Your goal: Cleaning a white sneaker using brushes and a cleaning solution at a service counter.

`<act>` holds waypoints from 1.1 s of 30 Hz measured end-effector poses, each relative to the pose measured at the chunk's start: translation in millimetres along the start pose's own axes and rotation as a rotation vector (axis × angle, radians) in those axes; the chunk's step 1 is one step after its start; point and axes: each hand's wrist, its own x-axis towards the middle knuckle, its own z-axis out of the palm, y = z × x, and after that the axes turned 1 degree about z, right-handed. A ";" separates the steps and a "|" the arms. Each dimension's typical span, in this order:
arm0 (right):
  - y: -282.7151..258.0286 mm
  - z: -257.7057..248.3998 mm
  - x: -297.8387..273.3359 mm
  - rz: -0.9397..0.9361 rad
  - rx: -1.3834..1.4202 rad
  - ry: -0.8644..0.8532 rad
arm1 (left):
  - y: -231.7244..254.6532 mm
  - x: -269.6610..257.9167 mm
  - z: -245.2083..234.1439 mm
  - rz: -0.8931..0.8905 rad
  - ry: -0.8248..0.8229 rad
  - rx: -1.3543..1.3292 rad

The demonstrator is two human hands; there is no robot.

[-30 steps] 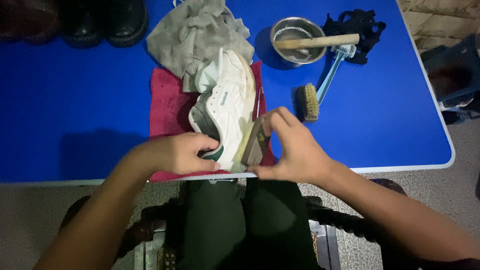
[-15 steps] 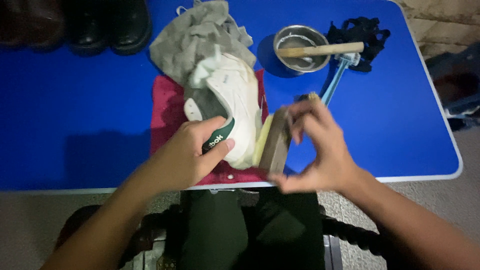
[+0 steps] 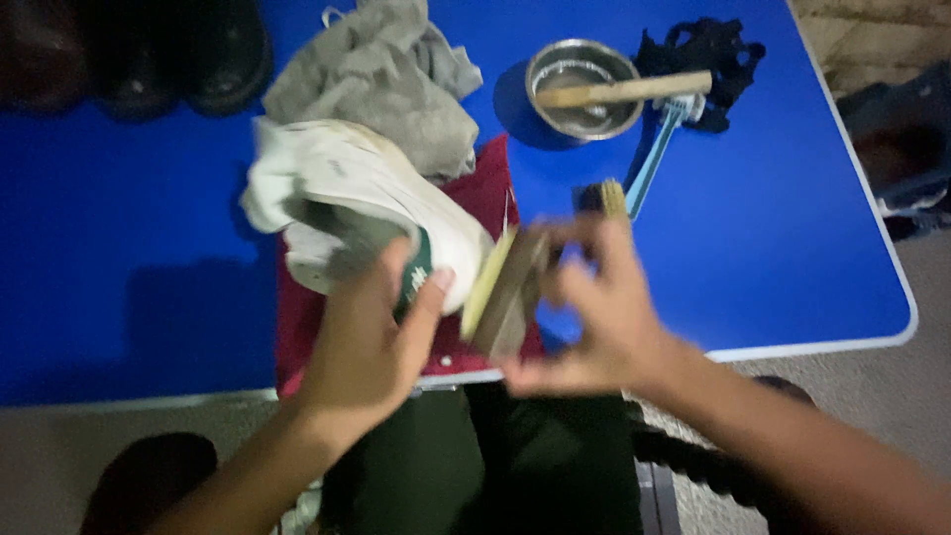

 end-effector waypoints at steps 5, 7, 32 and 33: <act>-8.9 8.5 2.9 0.048 0.142 -0.082 | 8.0 4.5 -4.4 -0.222 0.050 -0.035; -4.6 11.3 5.3 0.038 0.151 -0.152 | 7.9 8.1 -5.4 -0.269 0.053 -0.092; 4.3 0.8 15.4 0.304 0.349 0.023 | -3.3 -9.2 20.3 -0.264 -0.028 -0.005; -7.9 -0.8 14.4 0.292 0.414 -0.054 | -4.4 -10.2 18.3 -0.255 -0.047 -0.014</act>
